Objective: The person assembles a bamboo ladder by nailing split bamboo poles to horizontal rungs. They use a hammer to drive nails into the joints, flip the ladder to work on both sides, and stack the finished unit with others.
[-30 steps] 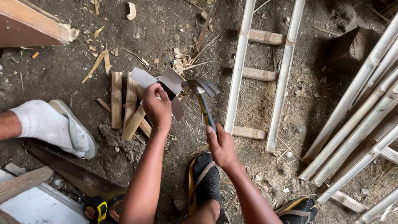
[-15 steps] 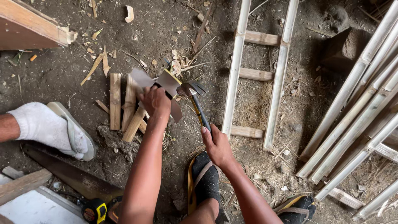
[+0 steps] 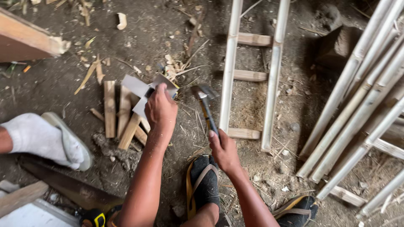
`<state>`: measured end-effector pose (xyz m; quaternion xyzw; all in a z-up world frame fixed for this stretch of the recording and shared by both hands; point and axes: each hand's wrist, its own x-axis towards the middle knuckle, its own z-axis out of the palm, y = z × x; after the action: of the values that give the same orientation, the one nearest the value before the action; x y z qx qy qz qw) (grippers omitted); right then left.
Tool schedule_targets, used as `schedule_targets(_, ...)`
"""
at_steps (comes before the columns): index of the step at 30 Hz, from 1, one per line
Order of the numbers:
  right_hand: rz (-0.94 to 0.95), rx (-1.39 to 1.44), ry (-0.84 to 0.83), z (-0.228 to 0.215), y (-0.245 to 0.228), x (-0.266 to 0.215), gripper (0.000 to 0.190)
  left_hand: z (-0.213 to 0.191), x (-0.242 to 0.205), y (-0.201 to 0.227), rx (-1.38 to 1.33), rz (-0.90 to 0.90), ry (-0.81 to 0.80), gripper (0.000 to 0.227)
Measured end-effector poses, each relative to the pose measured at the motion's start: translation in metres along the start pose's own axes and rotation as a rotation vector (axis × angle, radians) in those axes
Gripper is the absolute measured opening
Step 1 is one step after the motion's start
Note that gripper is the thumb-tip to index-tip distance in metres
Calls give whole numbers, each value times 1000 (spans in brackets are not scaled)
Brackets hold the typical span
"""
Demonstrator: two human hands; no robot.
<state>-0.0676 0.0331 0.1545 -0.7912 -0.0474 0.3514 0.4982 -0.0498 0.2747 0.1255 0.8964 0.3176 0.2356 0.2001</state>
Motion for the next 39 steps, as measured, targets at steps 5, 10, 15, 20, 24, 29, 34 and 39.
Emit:
schedule_targets(5, 176, 197, 237, -56, 25, 6, 41, 45, 1, 94, -306, 88, -388, 13)
schedule_targets(10, 252, 212, 484, -126, 54, 21, 32, 128, -10, 173, -489, 362, -506, 22)
schedule_targets(15, 217, 289, 532, -162, 95, 35, 36, 210, -18, 206, -569, 376, -391, 14)
schedule_targets(20, 287, 268, 453, -174, 126, 63, 43, 263, -7, 219, -573, 342, -352, 11)
schedule_targets(24, 323, 159, 338, -170, 127, 58, 44, 259, -9, 213, -522, 200, -336, 12)
schedule_targets(29, 336, 28, 249, -161, 117, 57, 45, 254, -3, 196, -454, 236, -272, 10)
schedule_targets(34, 243, 167, 342, -158, 108, 51, 41, 268, -27, 183, -440, 372, -275, 7)
schedule_targets(39, 139, 59, 403, -168, 96, 49, 43, 280, -36, 175, -493, 328, -297, 9)
